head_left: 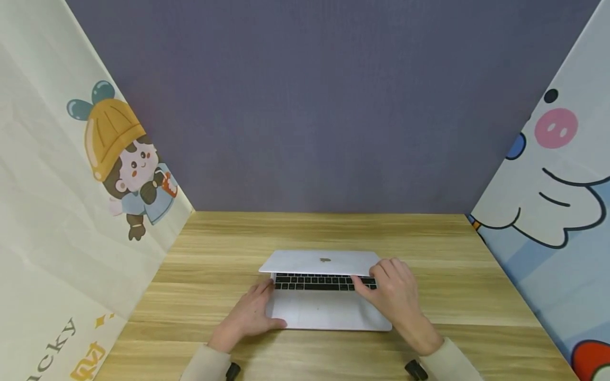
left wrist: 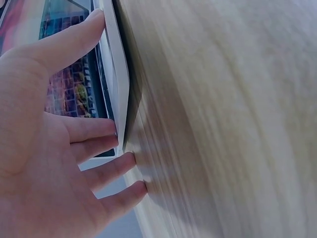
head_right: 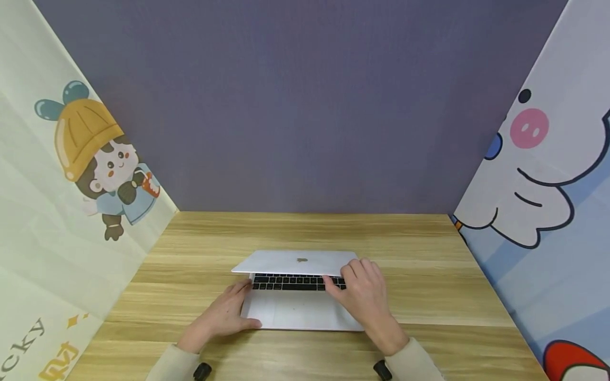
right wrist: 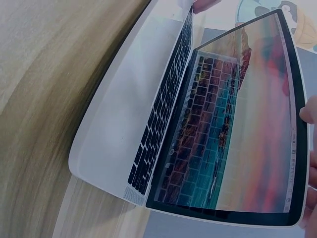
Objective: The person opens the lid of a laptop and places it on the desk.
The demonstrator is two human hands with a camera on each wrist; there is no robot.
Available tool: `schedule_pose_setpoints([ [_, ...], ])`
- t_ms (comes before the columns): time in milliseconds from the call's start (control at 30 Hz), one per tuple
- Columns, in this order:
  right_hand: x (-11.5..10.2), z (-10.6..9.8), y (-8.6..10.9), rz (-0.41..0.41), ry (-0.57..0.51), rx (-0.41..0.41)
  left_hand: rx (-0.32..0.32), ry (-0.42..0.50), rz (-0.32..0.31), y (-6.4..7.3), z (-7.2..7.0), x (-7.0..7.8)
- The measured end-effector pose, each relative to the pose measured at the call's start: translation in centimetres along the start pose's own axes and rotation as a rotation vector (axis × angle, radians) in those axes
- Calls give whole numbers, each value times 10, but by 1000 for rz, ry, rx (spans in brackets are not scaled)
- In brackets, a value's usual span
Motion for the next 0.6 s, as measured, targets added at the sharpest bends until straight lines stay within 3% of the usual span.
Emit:
schedule_pose_setpoints([
  [600,7,3,-11,27,-10,-22,4,24,10,-3,0,-1],
])
Point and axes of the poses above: each hand's wrist, its own y-axis away from the middle knuckle, its own z-axis out of the palm, x = y × z, the point moved 3 cm from there along -y, towards the middle knuckle, and after that the axes turned 8 degrees about -z, right-handed, at the moved point
